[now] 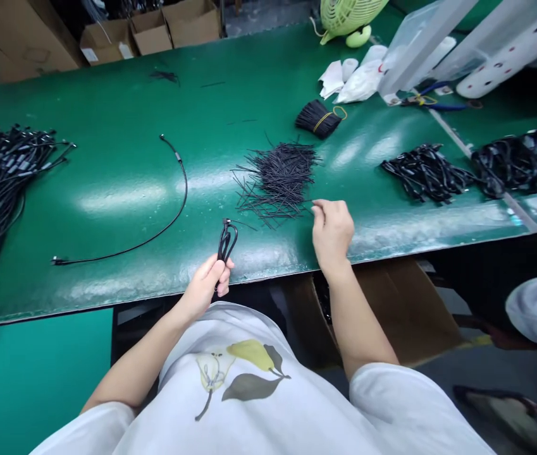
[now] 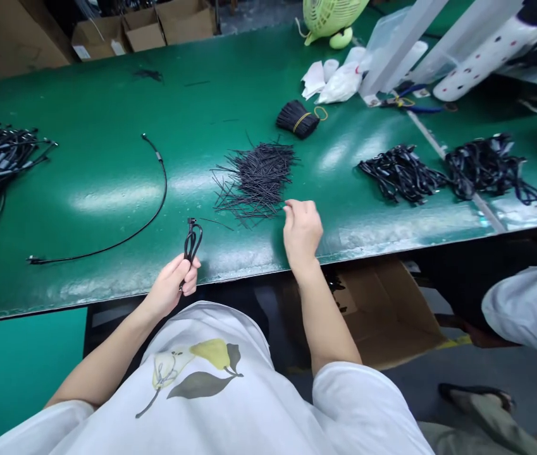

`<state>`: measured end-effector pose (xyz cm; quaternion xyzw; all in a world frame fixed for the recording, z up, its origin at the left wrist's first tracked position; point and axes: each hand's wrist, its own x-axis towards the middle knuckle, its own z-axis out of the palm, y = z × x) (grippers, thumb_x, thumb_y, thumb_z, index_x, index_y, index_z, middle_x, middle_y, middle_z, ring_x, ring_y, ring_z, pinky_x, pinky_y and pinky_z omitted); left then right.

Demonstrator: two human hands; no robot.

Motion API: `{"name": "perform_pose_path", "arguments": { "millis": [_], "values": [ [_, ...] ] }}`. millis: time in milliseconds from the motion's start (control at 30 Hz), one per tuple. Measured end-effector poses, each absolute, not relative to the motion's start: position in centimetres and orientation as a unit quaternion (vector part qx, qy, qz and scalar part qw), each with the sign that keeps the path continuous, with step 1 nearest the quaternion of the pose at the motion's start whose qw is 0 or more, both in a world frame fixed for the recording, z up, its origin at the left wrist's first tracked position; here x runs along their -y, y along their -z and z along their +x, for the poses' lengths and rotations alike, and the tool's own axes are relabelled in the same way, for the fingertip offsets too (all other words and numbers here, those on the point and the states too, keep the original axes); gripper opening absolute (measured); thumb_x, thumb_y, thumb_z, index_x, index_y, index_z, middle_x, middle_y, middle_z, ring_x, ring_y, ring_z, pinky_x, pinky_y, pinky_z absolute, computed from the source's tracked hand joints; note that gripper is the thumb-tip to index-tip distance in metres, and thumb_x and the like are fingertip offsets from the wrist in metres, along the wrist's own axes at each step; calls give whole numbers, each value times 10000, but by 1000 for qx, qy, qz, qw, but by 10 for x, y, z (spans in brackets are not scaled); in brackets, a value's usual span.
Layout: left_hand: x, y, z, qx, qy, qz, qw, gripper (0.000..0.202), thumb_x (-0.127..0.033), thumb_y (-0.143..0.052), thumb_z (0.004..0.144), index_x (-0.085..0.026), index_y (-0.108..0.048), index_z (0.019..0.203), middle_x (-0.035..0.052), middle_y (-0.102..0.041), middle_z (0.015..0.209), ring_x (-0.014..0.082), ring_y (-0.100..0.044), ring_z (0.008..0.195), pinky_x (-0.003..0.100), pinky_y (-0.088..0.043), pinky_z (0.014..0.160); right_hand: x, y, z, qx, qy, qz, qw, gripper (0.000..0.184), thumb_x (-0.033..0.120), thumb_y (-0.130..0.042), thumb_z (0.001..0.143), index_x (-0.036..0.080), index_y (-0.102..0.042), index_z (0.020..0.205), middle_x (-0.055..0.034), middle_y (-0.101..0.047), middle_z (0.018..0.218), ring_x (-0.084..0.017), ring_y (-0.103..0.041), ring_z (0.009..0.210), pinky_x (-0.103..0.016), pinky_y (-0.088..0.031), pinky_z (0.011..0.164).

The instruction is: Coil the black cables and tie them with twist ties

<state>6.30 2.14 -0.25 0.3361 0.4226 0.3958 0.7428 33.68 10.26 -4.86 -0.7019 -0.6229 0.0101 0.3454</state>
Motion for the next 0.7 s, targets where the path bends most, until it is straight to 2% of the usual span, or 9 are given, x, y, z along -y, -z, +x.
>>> {"name": "perform_pose_path", "arguments": {
  "millis": [67,133,200,267,333,433,533,600,700],
  "values": [
    [-22,0,65,-409,-392,331,755,424,-480,-643,840,-182,-519,1115,-74,-388,640,44,-328,466,183,-275,438,-86,42,303,668,-103,-640,364,248,294,-439,964,185,-660,928,-95,-645,930,-201,-580,867,-318,-442,793],
    [-22,-2,67,-392,-384,318,773,528,-463,-661,831,-205,-462,1247,-82,-383,638,44,-315,459,180,-258,433,-70,35,265,707,-249,-547,372,211,286,-488,944,190,-656,860,-44,-640,838,-167,-593,797,-281,-458,735],
    [-23,-2,67,-384,-384,311,780,568,-455,-661,832,-197,-448,1291,-83,-371,633,43,-308,457,179,-252,433,-56,30,234,715,-361,-465,378,188,268,-505,935,180,-650,854,-26,-616,809,-146,-581,754,-258,-453,691],
    [-23,1,64,-398,-405,323,757,554,-462,-641,843,-174,-476,1287,-78,-365,635,47,-315,467,184,-266,441,-47,26,218,724,-385,-424,384,165,250,-503,938,171,-644,901,-24,-597,823,-131,-562,731,-243,-444,663],
    [-23,5,59,-434,-426,363,706,512,-466,-587,874,-169,-500,1281,-66,-376,649,57,-339,482,195,-289,457,-42,22,213,762,-336,-403,379,159,240,-498,947,163,-638,937,-37,-595,841,-133,-554,738,-247,-439,672],
    [-24,12,52,-512,-402,487,583,390,-402,-486,926,-184,-548,1243,-33,-452,684,89,-403,523,224,-341,510,-41,16,217,849,-136,-381,342,203,192,-447,967,148,-642,931,-75,-620,865,-162,-546,776,-289,-416,704],
    [-24,18,47,-562,-327,606,458,229,-268,-479,891,-186,-627,1045,9,-547,715,148,-498,644,262,-388,617,-45,9,219,921,37,-261,286,260,113,-378,967,126,-638,967,-127,-637,1038,-196,-538,933,-331,-389,776],
    [-24,20,45,-562,-287,629,455,153,-233,-468,862,-184,-612,866,3,-548,668,156,-504,646,267,-382,624,-50,4,218,950,70,-185,243,271,91,-356,966,113,-622,917,-136,-625,1034,-198,-526,940,-337,-374,770],
    [-21,24,43,-525,-277,581,557,132,-249,-454,821,-183,-524,731,-39,-478,570,116,-440,535,243,-354,548,-57,-3,217,970,86,-138,180,257,93,-355,972,126,-569,834,-82,-573,843,-172,-494,779,-325,-339,692]
  ]
}}
